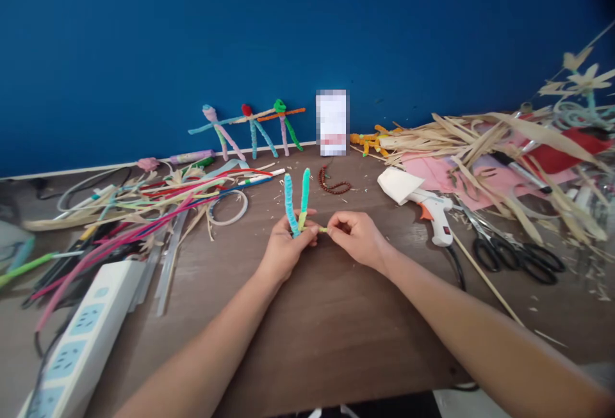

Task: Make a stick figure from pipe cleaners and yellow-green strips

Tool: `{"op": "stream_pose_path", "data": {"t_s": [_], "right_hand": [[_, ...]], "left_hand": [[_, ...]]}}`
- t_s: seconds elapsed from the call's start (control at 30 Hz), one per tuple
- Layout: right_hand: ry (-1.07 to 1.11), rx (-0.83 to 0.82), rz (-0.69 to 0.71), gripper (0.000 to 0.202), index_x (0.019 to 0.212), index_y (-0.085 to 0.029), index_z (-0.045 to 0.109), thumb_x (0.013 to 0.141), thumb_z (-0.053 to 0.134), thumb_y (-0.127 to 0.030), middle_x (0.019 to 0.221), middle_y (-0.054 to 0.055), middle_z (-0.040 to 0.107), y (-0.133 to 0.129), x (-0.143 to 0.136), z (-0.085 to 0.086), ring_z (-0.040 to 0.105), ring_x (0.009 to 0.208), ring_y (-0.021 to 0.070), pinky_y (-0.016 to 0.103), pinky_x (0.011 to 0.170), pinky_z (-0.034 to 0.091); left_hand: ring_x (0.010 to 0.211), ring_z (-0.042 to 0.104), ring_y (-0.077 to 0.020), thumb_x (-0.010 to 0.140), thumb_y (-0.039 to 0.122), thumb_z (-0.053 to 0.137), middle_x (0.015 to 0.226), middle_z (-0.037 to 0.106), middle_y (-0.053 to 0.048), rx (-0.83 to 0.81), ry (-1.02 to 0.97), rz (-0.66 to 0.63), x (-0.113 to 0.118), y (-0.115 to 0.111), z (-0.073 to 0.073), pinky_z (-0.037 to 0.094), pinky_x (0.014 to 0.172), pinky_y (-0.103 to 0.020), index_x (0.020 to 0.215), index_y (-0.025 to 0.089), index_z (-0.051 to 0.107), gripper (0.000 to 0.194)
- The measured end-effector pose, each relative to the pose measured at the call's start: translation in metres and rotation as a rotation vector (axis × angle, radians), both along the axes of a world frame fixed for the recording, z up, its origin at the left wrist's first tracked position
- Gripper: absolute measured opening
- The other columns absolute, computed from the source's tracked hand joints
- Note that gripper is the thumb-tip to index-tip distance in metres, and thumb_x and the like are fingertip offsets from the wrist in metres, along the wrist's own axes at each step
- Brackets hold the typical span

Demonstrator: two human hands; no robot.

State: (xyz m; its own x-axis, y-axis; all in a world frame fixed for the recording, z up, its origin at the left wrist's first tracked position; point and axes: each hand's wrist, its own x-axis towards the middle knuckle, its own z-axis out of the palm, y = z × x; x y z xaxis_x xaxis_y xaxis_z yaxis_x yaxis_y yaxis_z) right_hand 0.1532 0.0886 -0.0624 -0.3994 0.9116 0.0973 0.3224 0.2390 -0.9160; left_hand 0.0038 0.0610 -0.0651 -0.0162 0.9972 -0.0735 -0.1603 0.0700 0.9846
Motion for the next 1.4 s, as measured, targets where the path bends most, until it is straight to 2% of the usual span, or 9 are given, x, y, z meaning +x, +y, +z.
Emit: {"op": "stream_pose_path", "data": {"t_s": [0.13,0.27,0.47,0.63,0.8,0.97,1.13,1.27,1.4], "right_hand": [[0.114,-0.124,0.012,0.014,0.056,-0.015,0.048,0.069,0.049,-0.019,0.049,-0.005,0.040,0.002,-0.001,-0.002,0.034,0.044,0.0050,0.017,0.042,0.027],[0.200,-0.306,0.031,0.016,0.060,-0.016,0.048,0.071,0.050,-0.027,0.048,-0.006,0.041,0.002,-0.001,0.000,0.032,0.036,0.0036,0.017,0.037,0.024],[0.216,-0.223,-0.074,0.019,0.065,-0.016,0.051,0.072,0.053,-0.032,0.052,-0.005,0.047,0.003,0.002,0.002,0.037,0.037,0.0038,0.017,0.037,0.029],[0.114,-0.229,0.035,0.020,0.072,-0.016,0.054,0.072,0.053,-0.036,0.055,-0.003,0.051,0.000,0.001,0.002,0.042,0.038,0.0055,0.018,0.037,0.033],[0.015,-0.178,0.030,0.023,0.063,-0.015,0.055,0.073,0.051,-0.036,0.050,-0.003,0.050,-0.003,0.000,0.005,0.040,0.036,0.0056,0.018,0.035,0.031],[0.004,-0.279,0.089,0.024,0.065,-0.014,0.059,0.074,0.049,-0.033,0.051,-0.002,0.051,-0.002,0.000,0.003,0.037,0.033,0.0039,0.017,0.035,0.028],[0.129,-0.427,0.162,0.026,0.068,-0.013,0.060,0.074,0.051,-0.037,0.052,-0.002,0.054,-0.002,0.000,0.002,0.036,0.032,0.0027,0.017,0.035,0.024],[0.142,-0.466,0.176,0.029,0.070,-0.013,0.060,0.074,0.050,-0.039,0.053,-0.001,0.054,-0.004,-0.003,0.007,0.039,0.033,0.0035,0.017,0.035,0.024],[0.055,-0.428,0.275,0.028,0.084,-0.014,0.061,0.068,0.058,-0.036,0.062,-0.001,0.055,-0.006,-0.002,0.011,0.043,0.038,0.0045,0.019,0.039,0.031]], "left_hand": [[0.050,0.051,-0.0063,0.065,0.018,0.063,0.060,0.057,0.003,0.031,0.012,-0.009,0.000,0.000,0.003,0.043,0.053,-0.019,0.092,0.015,0.054,0.029],[0.053,0.054,-0.0071,0.063,0.017,0.065,0.066,0.061,0.001,-0.050,-0.117,-0.004,-0.005,0.002,0.003,0.045,0.052,-0.019,0.096,0.015,0.052,0.035],[0.072,0.060,-0.0113,0.064,0.015,0.064,0.089,0.063,-0.006,-0.115,-0.353,-0.073,-0.010,0.005,0.006,0.048,0.055,-0.018,0.091,0.014,0.053,0.029],[0.067,0.059,-0.0100,0.067,0.022,0.063,0.086,0.064,-0.008,-0.092,-0.299,-0.028,-0.008,0.006,0.004,0.048,0.055,-0.017,0.083,0.011,0.057,0.020],[0.062,0.056,-0.0081,0.068,0.025,0.062,0.079,0.063,-0.005,-0.066,-0.226,-0.045,-0.007,0.005,0.000,0.045,0.052,-0.016,0.082,0.013,0.059,0.019],[0.059,0.054,-0.0077,0.070,0.028,0.060,0.070,0.062,-0.004,-0.031,-0.180,-0.062,-0.007,0.004,0.001,0.043,0.051,-0.016,0.078,0.012,0.060,0.018],[0.056,0.054,-0.0071,0.071,0.028,0.059,0.071,0.063,-0.005,-0.056,-0.290,-0.120,-0.010,0.005,0.004,0.042,0.049,-0.016,0.075,0.011,0.057,0.018],[0.055,0.055,-0.0076,0.067,0.027,0.063,0.072,0.064,-0.005,-0.049,-0.344,-0.070,-0.010,0.004,0.004,0.041,0.048,-0.017,0.076,0.014,0.051,0.019],[0.051,0.052,-0.0072,0.065,0.026,0.063,0.064,0.061,-0.001,0.006,-0.317,0.069,-0.010,0.003,0.004,0.040,0.047,-0.017,0.073,0.015,0.050,0.019]]}}
